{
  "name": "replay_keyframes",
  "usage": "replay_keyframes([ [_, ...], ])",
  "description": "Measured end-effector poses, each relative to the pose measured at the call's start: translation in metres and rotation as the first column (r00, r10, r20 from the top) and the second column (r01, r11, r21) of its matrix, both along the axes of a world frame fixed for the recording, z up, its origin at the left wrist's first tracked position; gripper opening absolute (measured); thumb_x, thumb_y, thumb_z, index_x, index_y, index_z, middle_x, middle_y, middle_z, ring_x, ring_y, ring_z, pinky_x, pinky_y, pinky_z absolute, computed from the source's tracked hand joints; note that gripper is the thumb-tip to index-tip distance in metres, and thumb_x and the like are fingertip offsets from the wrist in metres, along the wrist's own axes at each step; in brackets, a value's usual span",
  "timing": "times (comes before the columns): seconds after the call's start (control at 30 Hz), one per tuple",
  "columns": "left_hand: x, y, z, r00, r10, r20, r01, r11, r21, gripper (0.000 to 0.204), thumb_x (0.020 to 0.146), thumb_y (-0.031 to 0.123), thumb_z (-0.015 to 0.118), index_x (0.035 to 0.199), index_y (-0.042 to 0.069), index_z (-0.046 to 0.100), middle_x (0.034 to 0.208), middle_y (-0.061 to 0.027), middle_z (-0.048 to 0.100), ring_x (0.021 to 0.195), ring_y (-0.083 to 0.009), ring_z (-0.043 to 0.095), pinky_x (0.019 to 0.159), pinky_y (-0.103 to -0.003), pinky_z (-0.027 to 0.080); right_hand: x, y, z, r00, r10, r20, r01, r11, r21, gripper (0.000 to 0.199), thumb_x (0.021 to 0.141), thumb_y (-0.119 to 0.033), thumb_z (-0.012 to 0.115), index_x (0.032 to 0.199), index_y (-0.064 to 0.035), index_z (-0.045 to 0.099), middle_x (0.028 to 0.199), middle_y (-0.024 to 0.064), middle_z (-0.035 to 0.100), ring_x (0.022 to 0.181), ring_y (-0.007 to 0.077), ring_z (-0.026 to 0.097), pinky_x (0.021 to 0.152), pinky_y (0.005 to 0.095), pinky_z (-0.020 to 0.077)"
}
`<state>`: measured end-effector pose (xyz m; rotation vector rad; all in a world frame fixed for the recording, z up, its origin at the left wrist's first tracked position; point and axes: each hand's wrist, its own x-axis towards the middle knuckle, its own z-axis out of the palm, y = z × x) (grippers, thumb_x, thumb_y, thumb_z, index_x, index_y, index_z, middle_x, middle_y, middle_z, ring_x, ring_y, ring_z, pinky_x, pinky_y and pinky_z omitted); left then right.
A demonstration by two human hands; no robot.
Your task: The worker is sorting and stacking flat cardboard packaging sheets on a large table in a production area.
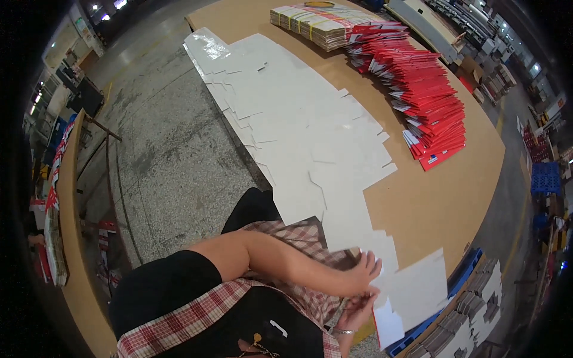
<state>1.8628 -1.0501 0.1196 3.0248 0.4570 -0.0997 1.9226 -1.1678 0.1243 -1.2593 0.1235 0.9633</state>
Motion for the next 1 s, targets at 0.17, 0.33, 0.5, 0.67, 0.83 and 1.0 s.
replay_keyframes([
  [0.17,0.000,0.009,0.000,0.920,-0.096,0.379,0.187,0.960,-0.210,0.076,0.071,0.046,0.072,0.139,0.023,0.046,0.133,-0.0281,0.045,0.120,-0.0488,0.043,0.093,-0.062,0.040,0.037,-0.020,-0.021,0.411,0.001,0.912,0.229,0.968,-0.104,0.037,0.096,-0.018,0.056,0.112,0.0148,0.059,0.109,0.0189,0.066,0.084,0.0215,0.065,0.068,0.0319,0.0535],
  [0.33,-0.025,0.047,0.015,0.888,-0.239,0.392,0.362,0.889,-0.279,0.056,0.063,0.039,0.080,0.103,0.001,0.066,0.108,-0.0126,0.060,0.114,-0.0302,0.052,0.095,-0.045,0.043,0.055,0.043,0.004,-0.463,0.355,0.812,0.047,0.925,-0.377,0.063,0.071,0.001,0.059,0.133,-0.0035,0.050,0.127,0.0215,0.049,0.113,0.0409,0.048,0.099,0.0479,0.0396],
  [0.5,-0.082,0.096,0.078,0.918,0.145,-0.369,-0.242,0.942,-0.234,0.076,0.071,0.061,0.071,0.114,-0.001,0.063,0.123,-0.0192,0.058,0.119,-0.0326,0.051,0.101,-0.045,0.038,0.045,0.073,0.054,-0.432,0.824,0.368,0.002,0.408,-0.913,0.056,0.077,-0.011,0.066,0.132,-0.0118,0.053,0.114,0.0196,0.053,0.108,0.0361,0.051,0.090,0.0459,0.0428],
  [0.67,-0.111,0.110,0.023,0.923,0.308,0.231,-0.316,0.949,-0.002,0.095,0.071,0.049,0.074,0.141,-0.003,0.037,0.149,-0.0233,0.033,0.139,-0.0383,0.031,0.115,-0.050,0.020,0.041,0.109,0.016,-0.626,0.589,0.511,-0.049,0.624,-0.780,0.058,0.092,-0.048,0.053,0.143,-0.0232,0.043,0.152,0.0064,0.035,0.142,0.0339,0.025,0.108,0.0688,0.0147],
  [0.83,-0.111,0.103,0.004,0.919,0.088,0.385,-0.138,0.985,0.104,0.069,0.077,0.030,0.068,0.132,-0.006,0.047,0.141,-0.0236,0.044,0.131,-0.0391,0.041,0.108,-0.048,0.034,0.048,0.068,0.011,-0.640,0.622,0.451,-0.021,0.573,-0.820,0.056,0.094,-0.044,0.050,0.146,-0.0301,0.038,0.154,0.0027,0.032,0.143,0.0340,0.023,0.107,0.0697,0.0141],
  [1.0,-0.086,0.111,0.039,0.978,0.002,0.207,0.015,0.997,-0.078,0.047,0.076,0.018,0.063,0.119,-0.002,0.060,0.129,-0.0179,0.057,0.110,-0.0329,0.059,0.088,-0.041,0.050,0.073,0.042,0.016,-0.515,0.601,0.612,-0.065,0.684,-0.726,0.048,0.096,-0.039,0.049,0.143,-0.0263,0.046,0.153,0.0115,0.033,0.140,0.0385,0.027,0.110,0.0631,0.0167],
])
